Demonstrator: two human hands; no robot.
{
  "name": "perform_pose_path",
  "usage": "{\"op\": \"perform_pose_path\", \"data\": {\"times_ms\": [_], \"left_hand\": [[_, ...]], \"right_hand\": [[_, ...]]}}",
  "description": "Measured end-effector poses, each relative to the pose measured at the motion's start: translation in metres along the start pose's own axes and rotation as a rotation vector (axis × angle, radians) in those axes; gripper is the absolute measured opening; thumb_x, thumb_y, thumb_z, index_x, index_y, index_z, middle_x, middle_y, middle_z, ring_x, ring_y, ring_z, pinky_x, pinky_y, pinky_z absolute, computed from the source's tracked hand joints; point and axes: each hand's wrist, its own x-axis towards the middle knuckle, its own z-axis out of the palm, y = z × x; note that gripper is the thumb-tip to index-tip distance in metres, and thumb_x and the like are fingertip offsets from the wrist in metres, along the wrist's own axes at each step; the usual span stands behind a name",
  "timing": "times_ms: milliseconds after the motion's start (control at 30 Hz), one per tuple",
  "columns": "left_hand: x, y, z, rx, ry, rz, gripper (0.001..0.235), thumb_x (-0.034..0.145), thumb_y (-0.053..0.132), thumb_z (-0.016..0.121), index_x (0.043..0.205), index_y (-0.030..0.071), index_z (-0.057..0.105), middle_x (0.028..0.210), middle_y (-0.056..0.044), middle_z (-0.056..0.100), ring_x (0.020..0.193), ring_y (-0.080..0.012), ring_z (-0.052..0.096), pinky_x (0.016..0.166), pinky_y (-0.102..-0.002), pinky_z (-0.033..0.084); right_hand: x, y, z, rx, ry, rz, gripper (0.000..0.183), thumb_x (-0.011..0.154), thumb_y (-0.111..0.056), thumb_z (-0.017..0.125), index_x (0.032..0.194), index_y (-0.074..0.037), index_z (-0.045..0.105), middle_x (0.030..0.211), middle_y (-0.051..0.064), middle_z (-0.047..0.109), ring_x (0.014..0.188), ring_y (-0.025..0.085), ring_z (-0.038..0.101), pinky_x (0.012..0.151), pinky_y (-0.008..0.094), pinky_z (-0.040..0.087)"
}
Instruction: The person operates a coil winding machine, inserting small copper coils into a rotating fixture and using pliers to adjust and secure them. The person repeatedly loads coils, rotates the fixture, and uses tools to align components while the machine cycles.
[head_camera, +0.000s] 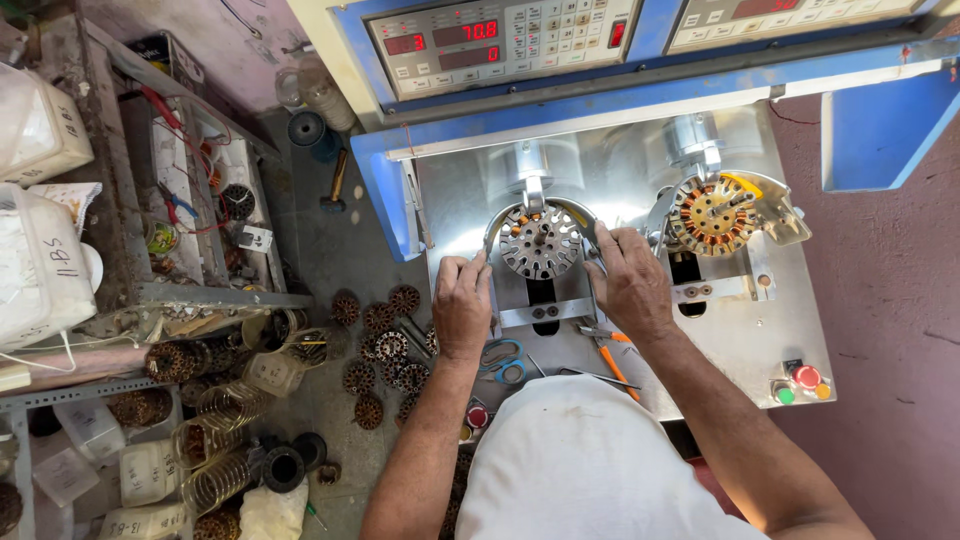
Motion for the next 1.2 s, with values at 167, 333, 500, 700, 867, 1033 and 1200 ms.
{"op": "perform_pose_path", "data": {"times_ms": [167, 333, 500, 700, 867, 1033, 1200], "left_hand": [[-0.004, -0.002, -0.002, 0.005, -0.018, 0.019, 0.027, 0.093, 0.013, 0.073, 0.12, 0.008, 0.074, 0.098, -0.004, 0.057, 0.092, -0.0206, 0.063, 0.081, -0.034, 0.059], [-0.007, -0.007, -0.003, -0.01, -0.051, 0.055, 0.03, 0.094, 0.012, 0.072, 0.123, 0.006, 0.073, 0.1, -0.004, 0.057, 0.093, -0.019, 0.062, 0.083, -0.032, 0.059], [-0.009, -0.014, -0.001, -0.001, -0.068, 0.066, 0.031, 0.094, 0.012, 0.072, 0.124, 0.007, 0.073, 0.101, -0.004, 0.056, 0.093, -0.0172, 0.061, 0.082, -0.029, 0.06], [-0.012, -0.006, -0.004, -0.02, -0.049, 0.041, 0.031, 0.094, 0.012, 0.072, 0.125, 0.007, 0.072, 0.102, -0.004, 0.056, 0.095, -0.019, 0.061, 0.083, -0.032, 0.059], [-0.021, 0.009, -0.005, -0.001, -0.004, 0.035, 0.041, 0.089, 0.012, 0.075, 0.129, 0.004, 0.068, 0.11, -0.008, 0.054, 0.103, -0.0246, 0.061, 0.09, -0.037, 0.057], [-0.042, 0.035, -0.013, -0.028, -0.066, -0.075, 0.044, 0.088, 0.014, 0.076, 0.129, 0.005, 0.066, 0.13, -0.01, 0.054, 0.115, -0.0263, 0.063, 0.098, -0.038, 0.055], [-0.057, 0.058, -0.011, -0.045, -0.116, -0.111, 0.041, 0.084, 0.015, 0.077, 0.123, 0.006, 0.068, 0.153, -0.015, 0.044, 0.127, -0.0317, 0.058, 0.103, -0.04, 0.052]], "right_hand": [[-0.004, -0.005, 0.0, -0.033, -0.008, 0.023, 0.062, 0.086, -0.02, 0.08, 0.14, 0.002, 0.058, 0.109, 0.011, 0.058, 0.098, 0.024, 0.061, 0.081, 0.036, 0.055], [-0.008, -0.008, 0.004, -0.052, -0.002, 0.063, 0.065, 0.085, -0.023, 0.081, 0.141, 0.0, 0.058, 0.11, 0.01, 0.058, 0.1, 0.023, 0.06, 0.083, 0.036, 0.054], [-0.012, -0.009, 0.01, -0.084, 0.007, 0.071, 0.068, 0.084, -0.024, 0.082, 0.143, 0.0, 0.057, 0.11, 0.01, 0.057, 0.1, 0.023, 0.058, 0.085, 0.036, 0.054], [-0.011, -0.011, 0.003, -0.08, -0.051, 0.073, 0.072, 0.085, -0.025, 0.081, 0.146, 0.0, 0.052, 0.112, 0.01, 0.055, 0.101, 0.023, 0.057, 0.085, 0.035, 0.054], [-0.01, -0.003, -0.006, -0.031, -0.1, 0.01, 0.079, 0.081, -0.026, 0.082, 0.146, 0.001, 0.049, 0.115, 0.013, 0.053, 0.105, 0.028, 0.056, 0.09, 0.039, 0.052], [-0.019, 0.014, -0.025, 0.148, -0.155, -0.053, 0.073, 0.081, -0.025, 0.081, 0.143, -0.002, 0.051, 0.125, 0.014, 0.054, 0.116, 0.032, 0.056, 0.1, 0.042, 0.048], [-0.038, 0.034, -0.041, 0.321, -0.196, -0.078, 0.063, 0.083, -0.024, 0.079, 0.139, -0.008, 0.055, 0.142, 0.012, 0.054, 0.128, 0.033, 0.054, 0.106, 0.043, 0.047]]}}
